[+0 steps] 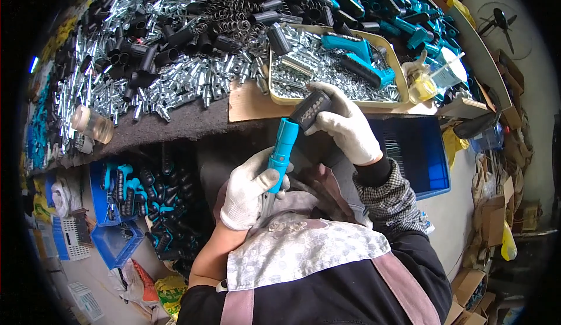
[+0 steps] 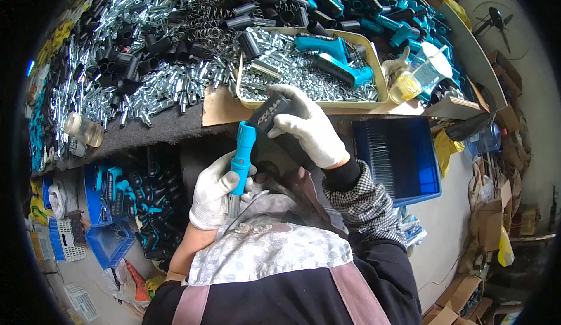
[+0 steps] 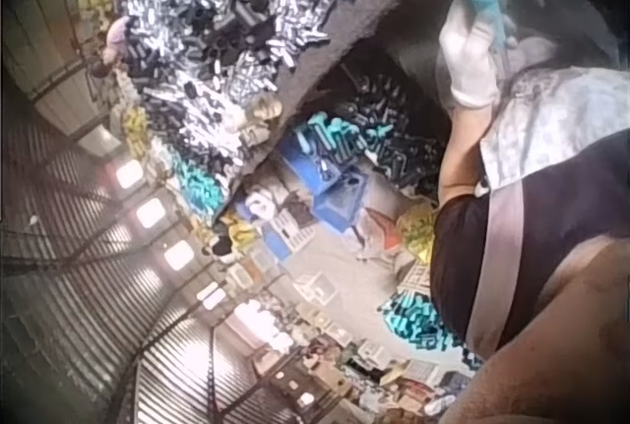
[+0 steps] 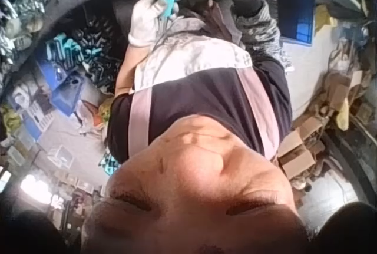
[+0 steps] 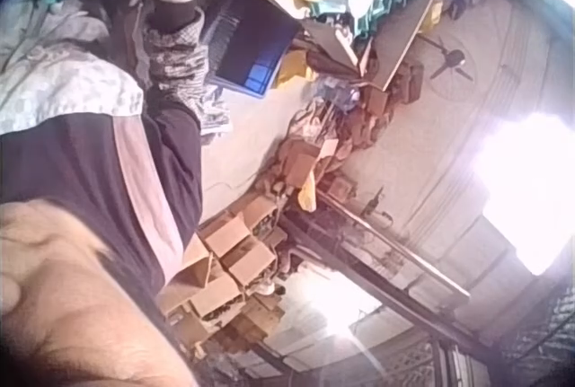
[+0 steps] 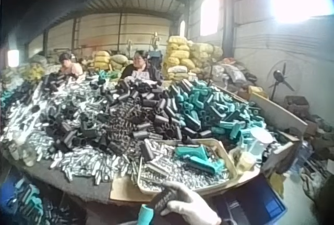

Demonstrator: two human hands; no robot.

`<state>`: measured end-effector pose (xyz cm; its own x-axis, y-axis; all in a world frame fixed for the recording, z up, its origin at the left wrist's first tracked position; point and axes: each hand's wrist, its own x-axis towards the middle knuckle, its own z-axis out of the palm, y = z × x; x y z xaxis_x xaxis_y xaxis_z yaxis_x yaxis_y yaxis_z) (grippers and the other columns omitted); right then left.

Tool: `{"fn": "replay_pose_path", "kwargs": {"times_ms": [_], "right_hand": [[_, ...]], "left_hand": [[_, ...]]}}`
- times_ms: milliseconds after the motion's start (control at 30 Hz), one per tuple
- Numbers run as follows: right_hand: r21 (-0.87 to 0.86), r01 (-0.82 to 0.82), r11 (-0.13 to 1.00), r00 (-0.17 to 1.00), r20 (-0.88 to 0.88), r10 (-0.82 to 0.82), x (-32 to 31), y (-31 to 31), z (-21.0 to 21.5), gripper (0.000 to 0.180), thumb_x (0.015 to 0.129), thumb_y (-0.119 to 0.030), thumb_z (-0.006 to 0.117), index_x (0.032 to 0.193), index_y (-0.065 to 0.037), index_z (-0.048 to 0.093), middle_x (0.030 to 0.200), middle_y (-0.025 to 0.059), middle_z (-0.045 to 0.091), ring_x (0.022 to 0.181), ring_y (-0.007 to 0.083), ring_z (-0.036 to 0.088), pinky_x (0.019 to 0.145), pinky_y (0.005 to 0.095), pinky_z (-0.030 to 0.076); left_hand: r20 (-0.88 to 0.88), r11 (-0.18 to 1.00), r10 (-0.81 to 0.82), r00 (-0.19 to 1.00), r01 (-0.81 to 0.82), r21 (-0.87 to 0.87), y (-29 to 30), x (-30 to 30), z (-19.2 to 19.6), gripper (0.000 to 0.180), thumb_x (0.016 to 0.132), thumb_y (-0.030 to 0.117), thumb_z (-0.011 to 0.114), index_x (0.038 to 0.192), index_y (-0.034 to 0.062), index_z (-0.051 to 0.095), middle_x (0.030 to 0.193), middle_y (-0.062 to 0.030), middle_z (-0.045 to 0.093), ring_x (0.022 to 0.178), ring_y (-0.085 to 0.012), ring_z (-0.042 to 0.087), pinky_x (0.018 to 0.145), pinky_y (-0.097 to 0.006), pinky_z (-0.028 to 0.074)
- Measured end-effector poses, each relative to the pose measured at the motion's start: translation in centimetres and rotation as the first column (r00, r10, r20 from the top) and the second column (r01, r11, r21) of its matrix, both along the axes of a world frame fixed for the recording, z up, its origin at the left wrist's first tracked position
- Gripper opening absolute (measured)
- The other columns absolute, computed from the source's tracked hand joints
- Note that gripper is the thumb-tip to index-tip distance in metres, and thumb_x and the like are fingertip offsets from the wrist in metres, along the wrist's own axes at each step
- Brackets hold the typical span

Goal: Assembling plastic tool handles by inserting internal metal components and springs.

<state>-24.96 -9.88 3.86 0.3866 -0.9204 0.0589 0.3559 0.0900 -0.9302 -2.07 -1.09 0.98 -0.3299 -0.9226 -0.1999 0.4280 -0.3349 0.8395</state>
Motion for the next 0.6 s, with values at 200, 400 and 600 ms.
{"fn": "replay_pose_path", "kwargs": {"times_ms": [200,400,600], "right_hand": [[-0.091,-0.082,0.992,0.996,0.034,0.086,-0.6,0.8,-1.5,0.069,0.091,-0.026,0.069,0.148,0.001,0.041,0.129,0.0165,0.060,0.116,0.0215,0.061,0.102,0.0351,0.048],[-0.067,-0.153,0.986,0.983,-0.116,0.145,1.6,3.3,-2.4,0.060,0.094,-0.022,0.061,0.146,0.001,0.044,0.135,0.0167,0.058,0.125,0.0245,0.056,0.109,0.0367,0.041],[-0.633,-0.167,0.756,0.828,-0.506,-0.241,0.2,2.8,-1.8,0.041,0.091,-0.025,0.064,0.124,-0.001,0.060,0.121,0.0179,0.061,0.114,0.0327,0.060,0.101,0.0405,0.046]], "left_hand": [[0.090,0.996,-0.079,0.993,0.081,-0.020,1.0,-0.5,0.0,0.060,0.095,0.025,0.070,0.139,-0.0083,0.047,0.109,-0.0141,0.065,0.083,-0.0139,0.062,0.070,-0.026,0.053],[-0.134,0.990,-0.037,0.990,0.055,0.132,1.3,-1.0,-1.3,0.060,0.094,0.034,0.070,0.132,-0.0081,0.052,0.100,-0.0105,0.065,0.080,-0.0135,0.064,0.066,-0.025,0.053],[0.263,0.974,0.011,0.965,0.049,-0.220,-0.2,-1.7,-0.1,0.079,0.090,0.056,0.068,0.137,-0.0051,0.050,0.102,-0.0099,0.066,0.084,-0.0148,0.064,0.072,-0.025,0.051]]}}
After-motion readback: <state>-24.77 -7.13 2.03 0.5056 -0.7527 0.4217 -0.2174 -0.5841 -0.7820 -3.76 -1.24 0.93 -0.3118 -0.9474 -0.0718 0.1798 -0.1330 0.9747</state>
